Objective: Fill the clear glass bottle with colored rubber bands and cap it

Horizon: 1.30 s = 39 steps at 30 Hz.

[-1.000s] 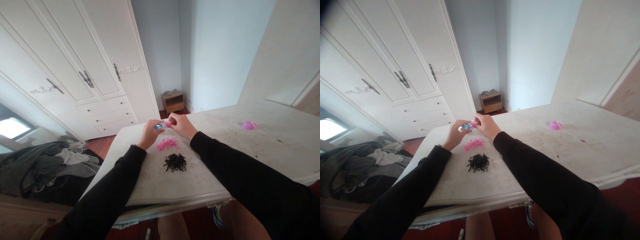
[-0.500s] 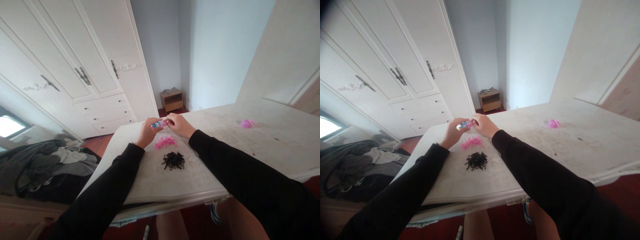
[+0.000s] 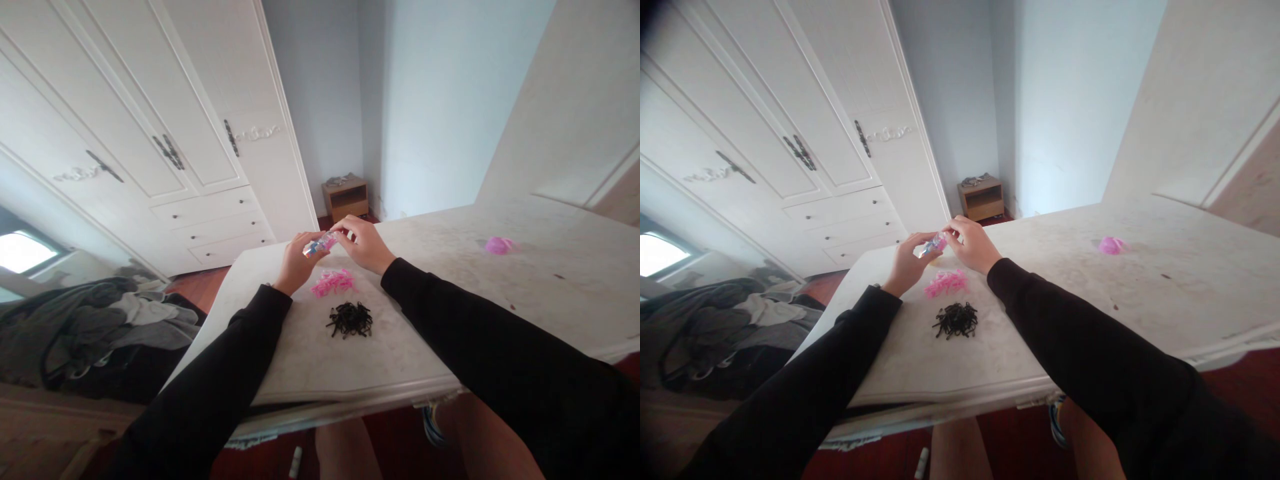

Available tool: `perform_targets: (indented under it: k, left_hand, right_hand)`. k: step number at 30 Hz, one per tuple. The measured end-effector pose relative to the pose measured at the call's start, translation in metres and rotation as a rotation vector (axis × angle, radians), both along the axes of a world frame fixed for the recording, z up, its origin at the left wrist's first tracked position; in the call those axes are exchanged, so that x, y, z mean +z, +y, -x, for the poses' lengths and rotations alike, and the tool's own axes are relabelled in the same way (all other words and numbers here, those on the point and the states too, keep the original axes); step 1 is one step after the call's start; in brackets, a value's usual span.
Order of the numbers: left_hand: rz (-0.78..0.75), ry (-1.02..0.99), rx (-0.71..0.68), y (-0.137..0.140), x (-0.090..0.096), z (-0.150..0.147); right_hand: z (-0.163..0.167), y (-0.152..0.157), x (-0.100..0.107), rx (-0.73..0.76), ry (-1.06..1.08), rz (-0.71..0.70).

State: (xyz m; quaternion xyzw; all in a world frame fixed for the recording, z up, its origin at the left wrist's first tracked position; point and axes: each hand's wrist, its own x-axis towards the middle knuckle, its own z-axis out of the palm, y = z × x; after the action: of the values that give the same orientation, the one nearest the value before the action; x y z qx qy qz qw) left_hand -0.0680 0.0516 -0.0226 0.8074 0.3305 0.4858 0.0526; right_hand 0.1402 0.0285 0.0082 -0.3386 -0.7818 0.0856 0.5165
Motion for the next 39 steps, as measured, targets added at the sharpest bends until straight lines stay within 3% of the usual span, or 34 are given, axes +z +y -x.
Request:
perform_targets:
  k: [6,10,16,26,35,39]
  left_hand:
    - [0.094,-0.274,-0.037,-0.003,0.004,-0.004]
    - [0.101,-0.321,-0.093,-0.005,0.004,-0.006]
    - [-0.009,-0.193,-0.084,-0.009,0.005,-0.008]
    - [-0.093,0.053,-0.064,-0.02,0.012,-0.007]
    - [-0.093,0.015,0.019,-0.018,0.012,-0.006]
    - [-0.116,0.036,0.01,-0.018,0.013,-0.006]
  right_hand:
    - [-0.001,-0.001,0.001,-0.044,0.072,-0.102]
    - [-0.001,-0.002,0.001,-0.05,0.04,-0.096]
    - [0.0,-0.007,0.003,-0.026,-0.14,-0.125]
    - [-0.001,-0.009,-0.003,-0.066,-0.465,0.0]
    - [-0.001,-0.008,0.004,-0.102,-0.217,-0.098]
    - [0.0,-0.008,0.002,-0.084,-0.237,-0.088]
